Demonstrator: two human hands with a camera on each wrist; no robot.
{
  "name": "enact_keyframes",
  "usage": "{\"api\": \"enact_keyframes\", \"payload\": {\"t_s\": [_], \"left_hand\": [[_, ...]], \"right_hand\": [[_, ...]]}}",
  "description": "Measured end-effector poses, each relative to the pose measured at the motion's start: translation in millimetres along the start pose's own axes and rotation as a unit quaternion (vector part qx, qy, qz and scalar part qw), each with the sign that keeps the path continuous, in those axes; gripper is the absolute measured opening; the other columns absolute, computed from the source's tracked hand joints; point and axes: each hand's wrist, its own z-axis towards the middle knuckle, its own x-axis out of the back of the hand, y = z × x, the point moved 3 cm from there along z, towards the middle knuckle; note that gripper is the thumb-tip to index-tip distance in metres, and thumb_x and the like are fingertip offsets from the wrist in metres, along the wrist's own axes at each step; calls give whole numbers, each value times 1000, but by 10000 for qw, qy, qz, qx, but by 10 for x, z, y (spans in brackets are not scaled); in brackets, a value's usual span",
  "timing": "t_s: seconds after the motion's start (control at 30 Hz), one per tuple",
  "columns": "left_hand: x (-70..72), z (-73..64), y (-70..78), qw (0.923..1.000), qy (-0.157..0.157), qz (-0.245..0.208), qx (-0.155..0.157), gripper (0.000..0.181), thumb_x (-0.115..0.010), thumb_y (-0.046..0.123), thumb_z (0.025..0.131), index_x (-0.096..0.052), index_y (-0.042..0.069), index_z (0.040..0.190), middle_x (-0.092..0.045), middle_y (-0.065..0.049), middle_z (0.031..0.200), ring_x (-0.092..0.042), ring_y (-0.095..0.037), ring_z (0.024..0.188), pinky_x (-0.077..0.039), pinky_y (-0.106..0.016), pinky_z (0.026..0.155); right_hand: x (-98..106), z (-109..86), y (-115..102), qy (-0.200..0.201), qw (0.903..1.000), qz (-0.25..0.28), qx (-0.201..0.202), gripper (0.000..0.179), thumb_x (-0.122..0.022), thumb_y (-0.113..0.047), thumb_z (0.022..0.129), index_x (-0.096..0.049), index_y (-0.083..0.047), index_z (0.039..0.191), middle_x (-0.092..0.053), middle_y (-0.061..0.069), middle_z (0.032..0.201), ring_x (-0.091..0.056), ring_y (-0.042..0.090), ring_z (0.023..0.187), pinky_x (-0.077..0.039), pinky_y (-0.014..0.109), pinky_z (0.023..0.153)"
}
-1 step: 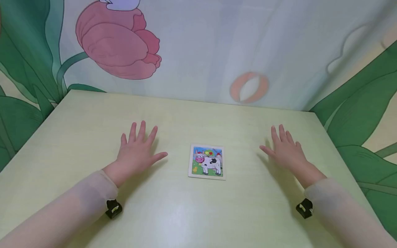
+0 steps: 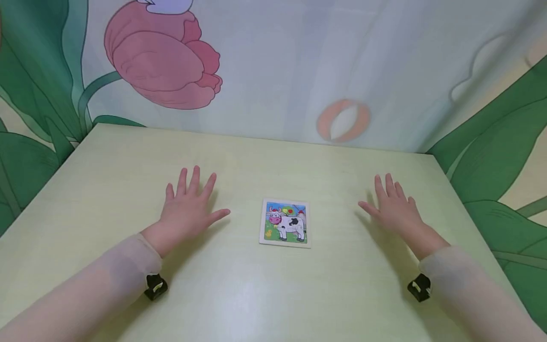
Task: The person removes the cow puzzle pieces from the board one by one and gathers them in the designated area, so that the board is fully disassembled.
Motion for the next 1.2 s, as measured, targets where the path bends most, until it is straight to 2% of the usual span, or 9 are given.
{"api": "enact_keyframes", "payload": {"t_s": [0.2, 0.43, 0.7, 0.83, 0.93, 1.2], "left_hand": [[27, -33, -42, 9999, -70, -60, 40, 92, -39, 70, 86, -5, 15, 151, 9, -23, 152, 15, -45, 136, -1, -68, 101], [42, -50, -98, 9997, -160, -161, 118, 93, -39, 71, 85, -4, 16, 151, 10, -23, 152, 16, -44, 136, 0, -67, 101], [49, -72, 7, 9998, -148, -104, -69, 90, -41, 68, 86, -7, 16, 151, 6, -23, 153, 10, -42, 138, -4, -66, 102], [49, -44, 99, 9998, -53, -74, -200, 88, -43, 66, 87, -9, 17, 151, 4, -22, 153, 7, -41, 138, -6, -65, 103], [34, -11, 193, 9993, -104, 34, -351, 87, -43, 65, 87, -9, 19, 151, 4, -21, 154, 5, -40, 139, -8, -64, 104], [-57, 52, 597, 9941, -292, 324, -991, 83, -48, 62, 87, -15, 21, 151, -3, -19, 154, -3, -39, 140, -16, -61, 104]], "right_hand": [[-27, -103, -23, -32, 10000, -5, 25, 94, -33, -63, 92, 9, 1, 146, 14, 29, 149, 2, 51, 134, -5, 70, 98], [-6, -102, -111, 80, 9998, -55, 175, 92, -37, -60, 93, 6, 2, 147, 13, 29, 149, 3, 50, 134, -4, 70, 98], [-72, -112, -151, 192, 9994, -82, 268, 93, -39, -60, 92, 5, 1, 147, 12, 28, 150, 2, 50, 134, -4, 70, 98], [-56, -109, -206, 324, 9987, -149, 372, 93, -37, -62, 92, 4, 1, 147, 12, 27, 150, 3, 48, 136, -5, 70, 98], [-37, -73, -309, 398, 9979, -170, 489, 91, -40, -59, 92, 1, 1, 148, 10, 26, 151, 1, 46, 137, -5, 69, 99], [-129, 7, -567, 308, 9970, -141, 694, 83, -49, -47, 93, -9, 0, 148, 2, 24, 152, -7, 43, 137, -6, 67, 101]]}}
